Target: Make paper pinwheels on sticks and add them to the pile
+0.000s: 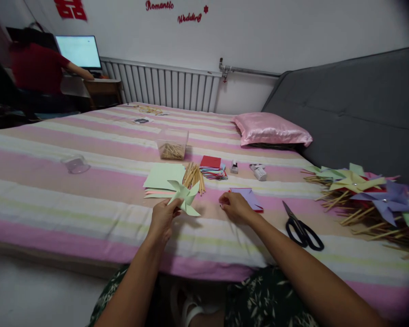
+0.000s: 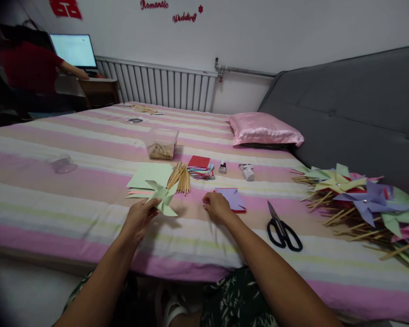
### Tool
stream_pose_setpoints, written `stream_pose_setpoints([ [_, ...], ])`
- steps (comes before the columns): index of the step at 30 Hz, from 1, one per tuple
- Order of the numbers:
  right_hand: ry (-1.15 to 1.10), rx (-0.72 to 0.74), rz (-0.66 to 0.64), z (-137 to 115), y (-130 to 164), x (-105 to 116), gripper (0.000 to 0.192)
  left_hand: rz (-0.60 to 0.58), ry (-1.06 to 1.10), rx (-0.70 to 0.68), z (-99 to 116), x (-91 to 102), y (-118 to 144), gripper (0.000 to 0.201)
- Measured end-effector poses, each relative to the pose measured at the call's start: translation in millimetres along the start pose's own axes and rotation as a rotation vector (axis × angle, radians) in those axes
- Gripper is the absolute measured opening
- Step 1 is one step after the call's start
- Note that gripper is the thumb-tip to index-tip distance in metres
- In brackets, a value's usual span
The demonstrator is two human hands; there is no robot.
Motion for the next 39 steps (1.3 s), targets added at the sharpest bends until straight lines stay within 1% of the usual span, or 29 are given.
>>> stream_pose_setpoints([
  [3,0.013,-0.039,-0.028,2.5,-1.2,3.4,0.021,-0.002,-0.015,0.002,0.2,-0.9,-0.5,0.021],
  [6,0.016,-0.056,-0.041,-0.5,-2.6,2.4,0.019,-0.002,-0.025,0.005,-0.1,-1.5,-1.6,0.02],
  [10,0.019,-0.077,-0.019,-4.4,-3.0,-1.0,0.016,-0.012,-0.025,0.003,0.5,-1.9,-1.4,0.019],
  [16,0.004,-0.092,0.012,-0.3,-3.5,-1.6,0.016,-0.004,-0.053,-0.012,3.2,-2.4,0.8,0.019],
  [25,-0.035,-0.075,0.026,-2.3,-4.5,1.1,0.019,0.003,0.005,0.024,2.1,-1.8,-0.9,0.019],
  [39,-0.08,-0.061,0.049,2.7,-4.8,-1.9,0.024,0.004,-0.012,0.01,3.6,-2.0,0.0,0.02],
])
Point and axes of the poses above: each hand's wrist, its own y-axis away from the middle knuckle, its own x-axis out of the back of the hand, z = x × y, the point moved 1 cm from there along -y, towards the middle knuckle, and after that the axes turned 15 degrees about -y, right-handed, at the moved point
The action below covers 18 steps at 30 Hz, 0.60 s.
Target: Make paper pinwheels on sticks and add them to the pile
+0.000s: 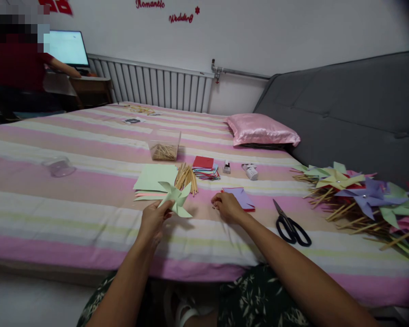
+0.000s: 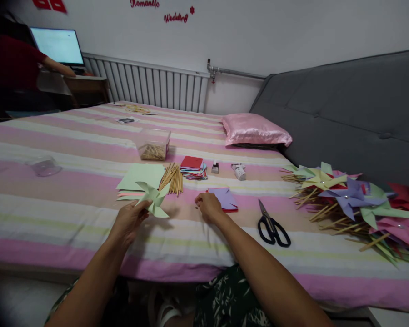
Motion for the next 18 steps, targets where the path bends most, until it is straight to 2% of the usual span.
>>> stream_pose_setpoints([
  [8,-0.011,0.049,-0.09,-0.7,2.4,3.3,0.018,0.001,0.012,0.0,-0.9,-0.2,-0.2,0.023],
  [18,-0.068,0.098,-0.155,1.4,1.1,1.5,0.02,-0.007,0.018,0.009,-2.8,-1.8,-1.8,0.022],
])
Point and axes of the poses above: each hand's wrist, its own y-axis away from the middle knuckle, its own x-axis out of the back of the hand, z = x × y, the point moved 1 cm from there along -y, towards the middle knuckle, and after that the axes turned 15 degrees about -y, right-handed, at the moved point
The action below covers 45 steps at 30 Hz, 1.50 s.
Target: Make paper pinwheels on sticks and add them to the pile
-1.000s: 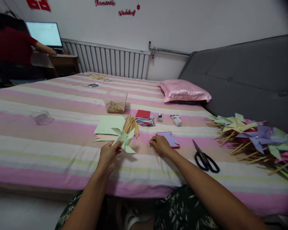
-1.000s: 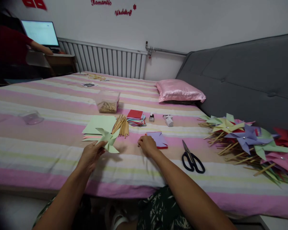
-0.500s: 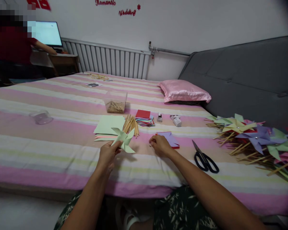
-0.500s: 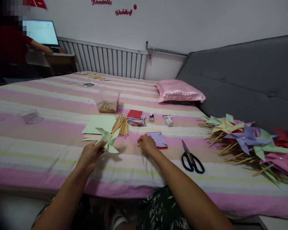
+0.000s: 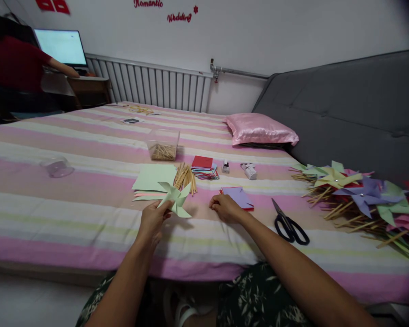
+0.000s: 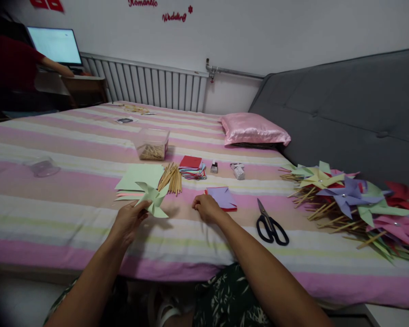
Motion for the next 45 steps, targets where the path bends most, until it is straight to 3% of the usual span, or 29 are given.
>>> stream_pose_setpoints([
  [15,0.045,-0.038,0.054,-3,0,-1,0.022,-0.011,-0.011,-0.013,-1,0.7,0,0.018],
  [21,0.105,-0.065,0.013,-9,2,5,0.027,-0.017,-0.009,-0.026,-1,1.0,-1,0.018],
  [32,0.211,-0.115,0.072,-22,4,-5,0.018,0.017,-0.045,-0.043,-1,0.0,2,0.02],
  [39,-0.011,0.048,0.113,-48,14,-2,0.014,0.025,-0.065,-0.074,-6,-2.5,3,0.019],
  [45,-0.617,0.299,0.13,-87,38,-8,0.011,0.024,-0.106,-0.144,-11,-12.5,10,0.025],
])
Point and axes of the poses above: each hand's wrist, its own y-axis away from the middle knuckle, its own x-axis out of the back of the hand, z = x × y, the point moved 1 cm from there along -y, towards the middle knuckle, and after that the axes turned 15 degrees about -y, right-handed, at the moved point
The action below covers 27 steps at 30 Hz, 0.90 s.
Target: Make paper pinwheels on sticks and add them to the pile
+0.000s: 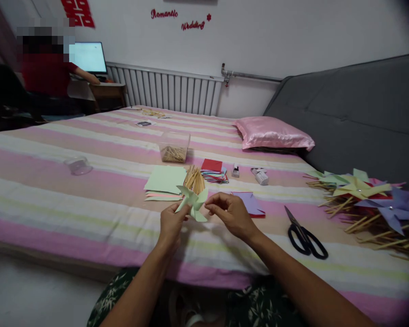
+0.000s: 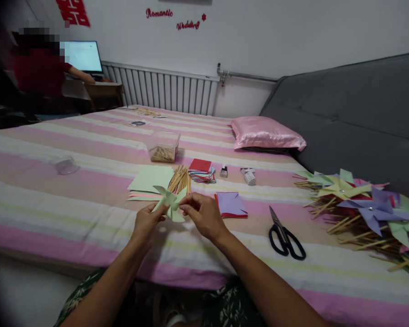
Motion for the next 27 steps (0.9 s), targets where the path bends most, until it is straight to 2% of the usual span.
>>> stream_pose_setpoints([
  [4,0.127,0.073,0.018,-10,6,-9,0.008,-0.024,-0.024,-0.059,1,-6.5,6,0.026],
  [8,0.284,0.177,0.027,-12,7,-10,0.008,-0.035,-0.031,-0.097,4,-9.7,12,0.025],
  [12,0.391,0.207,0.069,-11,7,-11,0.009,-0.062,-0.024,-0.142,9,-10.4,17,0.023],
  [19,0.389,0.235,0.134,-8,7,-12,0.009,-0.091,-0.013,-0.184,17,-6.4,21,0.021],
  [27,0.405,0.284,0.186,-7,7,-14,0.006,-0.116,0.046,-0.189,15,-5.3,20,0.018],
])
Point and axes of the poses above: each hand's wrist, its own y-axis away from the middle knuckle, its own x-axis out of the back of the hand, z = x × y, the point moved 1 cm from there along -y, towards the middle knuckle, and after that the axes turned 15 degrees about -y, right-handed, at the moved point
